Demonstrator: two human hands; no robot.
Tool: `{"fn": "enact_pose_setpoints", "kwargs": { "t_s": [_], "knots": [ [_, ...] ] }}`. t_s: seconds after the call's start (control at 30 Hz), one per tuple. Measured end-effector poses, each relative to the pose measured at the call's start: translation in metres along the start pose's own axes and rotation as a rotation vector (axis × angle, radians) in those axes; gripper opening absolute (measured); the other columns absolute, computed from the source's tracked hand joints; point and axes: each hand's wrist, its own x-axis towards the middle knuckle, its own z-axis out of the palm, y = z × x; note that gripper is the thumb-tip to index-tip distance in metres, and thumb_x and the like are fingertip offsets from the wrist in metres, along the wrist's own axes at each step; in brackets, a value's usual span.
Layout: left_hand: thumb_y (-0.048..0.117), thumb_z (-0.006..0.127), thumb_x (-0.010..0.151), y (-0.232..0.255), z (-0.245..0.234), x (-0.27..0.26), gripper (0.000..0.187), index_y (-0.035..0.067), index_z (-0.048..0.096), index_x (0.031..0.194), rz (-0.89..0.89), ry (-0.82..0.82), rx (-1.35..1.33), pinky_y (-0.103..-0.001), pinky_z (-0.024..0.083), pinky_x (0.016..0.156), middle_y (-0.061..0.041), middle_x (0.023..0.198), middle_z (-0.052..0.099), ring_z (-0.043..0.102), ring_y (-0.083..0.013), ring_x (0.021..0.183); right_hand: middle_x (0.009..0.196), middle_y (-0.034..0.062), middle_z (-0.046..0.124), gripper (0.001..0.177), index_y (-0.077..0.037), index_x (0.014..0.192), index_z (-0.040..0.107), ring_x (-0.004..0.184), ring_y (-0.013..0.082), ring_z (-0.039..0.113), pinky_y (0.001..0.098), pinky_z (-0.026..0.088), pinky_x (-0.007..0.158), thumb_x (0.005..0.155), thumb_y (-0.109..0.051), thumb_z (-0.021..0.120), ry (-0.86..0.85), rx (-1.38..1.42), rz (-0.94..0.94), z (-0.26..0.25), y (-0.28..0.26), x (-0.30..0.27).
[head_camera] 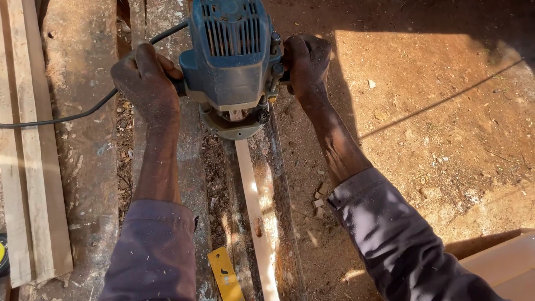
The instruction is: Using a power router to shape the edge of a wooden plank on a workbench
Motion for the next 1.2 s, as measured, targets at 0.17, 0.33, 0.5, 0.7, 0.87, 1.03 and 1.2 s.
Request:
{"fn": "enact_pose_setpoints", "kwargs": {
  "t_s": [0.17, 0.33, 0.5, 0.7, 0.87, 1.03, 1.2],
  "knots": [
    [0.043, 0.056, 0.13, -0.002, 0.004, -0.003, 0.055, 0.012, 0.075, 0.09, -0.032, -0.004, -0.026, -0.065, 0.063, 0.064, -0.008, 0.079, 0.07, 0.066, -0.0316, 0.07, 0.048, 0.0011, 0.054, 0.036, -0.011, 0.053, 0.059, 0.04, 0.0111, 0.046, 0.0313, 0.037, 0.04, 0.088, -0.02, 0.057, -0.025, 0.053, -0.036, 0.0, 0.009, 0.002],
    [0.035, 0.055, 0.131, -0.008, 0.0, -0.006, 0.054, 0.013, 0.074, 0.085, -0.085, 0.029, 0.026, -0.062, 0.061, 0.06, -0.007, 0.075, 0.069, 0.064, -0.0285, 0.066, 0.047, -0.0003, 0.053, 0.037, -0.012, 0.051, 0.058, 0.042, 0.0105, 0.047, 0.0325, 0.041, 0.046, 0.088, -0.02, 0.055, -0.039, 0.012, -0.013, 0.003, -0.001, -0.004],
    [0.039, 0.055, 0.131, -0.005, 0.0, -0.006, 0.055, 0.012, 0.075, 0.088, -0.082, 0.033, 0.064, -0.062, 0.063, 0.06, -0.007, 0.074, 0.07, 0.067, -0.0288, 0.065, 0.046, 0.0003, 0.052, 0.037, -0.012, 0.05, 0.058, 0.041, 0.0104, 0.046, 0.0327, 0.038, 0.044, 0.086, -0.018, 0.057, -0.026, 0.034, -0.023, 0.005, 0.005, -0.002],
    [0.033, 0.056, 0.131, -0.003, 0.009, -0.006, 0.053, 0.012, 0.074, 0.086, -0.053, 0.051, 0.106, -0.061, 0.057, 0.058, -0.008, 0.072, 0.067, 0.064, -0.0282, 0.062, 0.05, 0.0003, 0.052, 0.037, -0.013, 0.053, 0.056, 0.045, 0.0109, 0.045, 0.0339, 0.039, 0.047, 0.089, -0.02, 0.054, -0.044, 0.029, -0.034, -0.001, 0.012, -0.003],
    [0.032, 0.056, 0.132, -0.001, 0.01, -0.006, 0.051, 0.012, 0.072, 0.088, -0.043, 0.035, 0.099, -0.063, 0.055, 0.059, -0.008, 0.074, 0.065, 0.064, -0.0282, 0.063, 0.05, -0.0001, 0.053, 0.037, -0.014, 0.053, 0.057, 0.045, 0.0109, 0.046, 0.0339, 0.039, 0.047, 0.088, -0.021, 0.054, -0.035, 0.035, -0.015, -0.001, 0.017, -0.003],
    [0.035, 0.055, 0.132, -0.002, 0.01, -0.006, 0.053, 0.011, 0.074, 0.088, -0.027, 0.038, 0.156, -0.063, 0.058, 0.06, -0.008, 0.072, 0.066, 0.065, -0.0288, 0.063, 0.049, -0.0004, 0.051, 0.035, -0.013, 0.052, 0.057, 0.044, 0.0107, 0.045, 0.0339, 0.037, 0.045, 0.087, -0.019, 0.056, -0.011, 0.048, -0.047, -0.001, 0.021, -0.004],
    [0.036, 0.054, 0.133, 0.0, 0.01, -0.009, 0.054, 0.009, 0.076, 0.091, 0.007, 0.022, 0.16, -0.062, 0.058, 0.061, -0.007, 0.074, 0.067, 0.066, -0.0279, 0.063, 0.049, 0.0003, 0.048, 0.036, -0.014, 0.053, 0.052, 0.046, 0.0115, 0.042, 0.0349, 0.036, 0.046, 0.088, -0.02, 0.055, -0.016, 0.065, 0.006, -0.002, 0.029, -0.004]
  ]
}}
